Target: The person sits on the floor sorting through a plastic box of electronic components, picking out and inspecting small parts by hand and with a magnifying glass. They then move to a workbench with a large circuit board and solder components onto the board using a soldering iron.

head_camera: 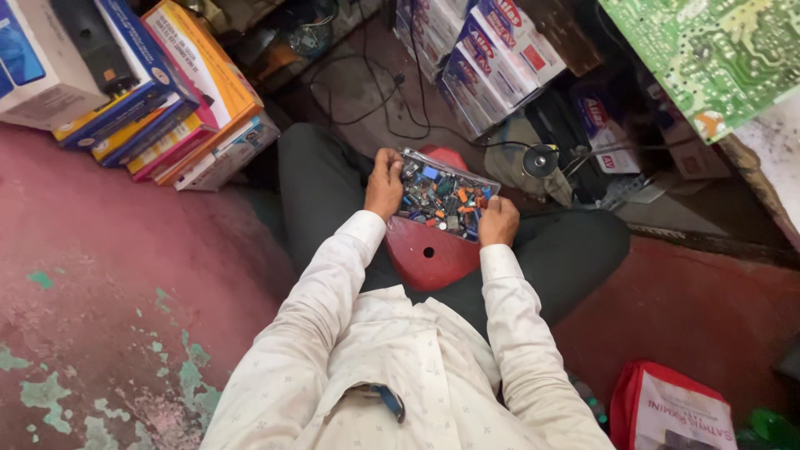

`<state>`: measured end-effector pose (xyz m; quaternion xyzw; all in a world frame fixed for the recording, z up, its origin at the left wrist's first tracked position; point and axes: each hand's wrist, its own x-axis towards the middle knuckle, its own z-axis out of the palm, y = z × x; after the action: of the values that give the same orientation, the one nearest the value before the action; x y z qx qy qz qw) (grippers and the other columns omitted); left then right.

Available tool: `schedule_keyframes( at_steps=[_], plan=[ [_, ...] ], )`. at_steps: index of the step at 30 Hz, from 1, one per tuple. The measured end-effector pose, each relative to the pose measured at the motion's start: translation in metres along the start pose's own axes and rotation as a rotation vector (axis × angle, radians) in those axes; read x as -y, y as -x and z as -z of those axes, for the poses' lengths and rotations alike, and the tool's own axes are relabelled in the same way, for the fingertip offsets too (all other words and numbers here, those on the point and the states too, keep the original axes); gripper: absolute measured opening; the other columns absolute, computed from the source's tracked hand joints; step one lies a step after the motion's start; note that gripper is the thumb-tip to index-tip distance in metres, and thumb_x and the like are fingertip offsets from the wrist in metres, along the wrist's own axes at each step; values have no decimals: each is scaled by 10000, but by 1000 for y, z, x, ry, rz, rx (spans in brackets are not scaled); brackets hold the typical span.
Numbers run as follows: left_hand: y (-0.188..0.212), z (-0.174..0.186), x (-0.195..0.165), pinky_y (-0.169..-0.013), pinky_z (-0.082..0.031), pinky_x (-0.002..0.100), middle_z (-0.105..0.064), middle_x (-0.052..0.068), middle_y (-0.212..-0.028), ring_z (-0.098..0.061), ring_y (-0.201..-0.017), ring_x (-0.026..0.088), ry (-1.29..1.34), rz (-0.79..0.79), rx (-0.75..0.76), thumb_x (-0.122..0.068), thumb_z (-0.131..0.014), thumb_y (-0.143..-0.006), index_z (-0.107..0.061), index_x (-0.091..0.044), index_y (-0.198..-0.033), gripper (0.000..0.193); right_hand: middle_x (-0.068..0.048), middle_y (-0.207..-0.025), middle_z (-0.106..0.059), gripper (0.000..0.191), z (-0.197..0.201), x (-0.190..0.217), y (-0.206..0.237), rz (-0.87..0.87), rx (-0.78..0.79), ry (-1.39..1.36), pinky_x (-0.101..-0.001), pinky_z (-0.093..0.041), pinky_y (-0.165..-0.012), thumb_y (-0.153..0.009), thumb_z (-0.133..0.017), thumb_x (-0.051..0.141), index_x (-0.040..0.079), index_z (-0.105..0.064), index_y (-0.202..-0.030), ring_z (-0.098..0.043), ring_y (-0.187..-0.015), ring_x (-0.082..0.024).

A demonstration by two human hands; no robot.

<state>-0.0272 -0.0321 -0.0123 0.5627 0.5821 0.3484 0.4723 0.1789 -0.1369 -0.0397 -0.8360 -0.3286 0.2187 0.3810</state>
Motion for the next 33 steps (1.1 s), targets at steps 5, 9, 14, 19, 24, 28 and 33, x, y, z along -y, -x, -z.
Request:
schedule_keyframes(
  at_steps=[5,9,14,19,24,28,33],
  plan=[
    [1,-3,9,-947,-501,363,-622,124,-1037,-631,-987,272,0,-233,-6,-38,-549,-1035,-541,-47,-1115,81,-294,-906,-679,372,7,-5,6,59,33,43,-558,-474,-790,-1000,-564,278,-40,-681,-848,-642,-893,-491],
    [-1,-6,21,-930,-480,283,-600,60,-1032,-580,-981,146,165,-191,145,34,-529,-1022,-537,-31,-1110,109,-298,-926,-674,366,12,-10,7,-130,33,16,-543,-487,-801,-1000,-553,285,-35,-675,-872,-639,-916,-498],
    [-2,-3,18,-879,-453,232,-560,9,-1011,-529,-945,89,250,-168,288,-16,-533,-1042,-536,-67,-1118,91,-295,-950,-672,343,15,-11,-2,-146,44,-32,-538,-487,-806,-1001,-542,285,-20,-679,-923,-635,-930,-504],
    [6,-5,9,-890,-430,216,-549,-18,-1013,-511,-965,77,310,-129,328,-118,-531,-1070,-539,-97,-1147,80,-129,-897,-716,327,28,-20,-4,-247,58,-441,-371,-537,-748,-1031,-552,278,-19,-682,-992,-683,-811,-221],
    [27,-14,7,-887,-425,233,-523,-20,-1042,-475,-966,77,569,18,283,-174,-525,-1078,-543,-121,-1186,122,-24,-918,-707,265,45,-31,5,-308,83,-594,-299,-534,-761,-1022,-563,254,20,-687,-1031,-651,-833,-127],
    [39,-17,-11,-947,-416,248,-507,-13,-1098,-471,-1019,86,449,-86,253,-182,-532,-1096,-534,-134,-1212,126,-40,-881,-700,277,75,-18,2,-197,50,-620,-297,-515,-748,-1026,-603,239,-17,-709,-1005,-617,-815,-113],
    [47,-20,-55,-967,-428,246,-518,-16,-1130,-476,-1037,80,532,-120,253,-143,-532,-1140,-523,-126,-1205,67,-5,-905,-737,296,136,24,7,-69,88,-624,-269,-536,-771,-1029,-586,252,-19,-705,-1036,-663,-855,-77]
  ],
)
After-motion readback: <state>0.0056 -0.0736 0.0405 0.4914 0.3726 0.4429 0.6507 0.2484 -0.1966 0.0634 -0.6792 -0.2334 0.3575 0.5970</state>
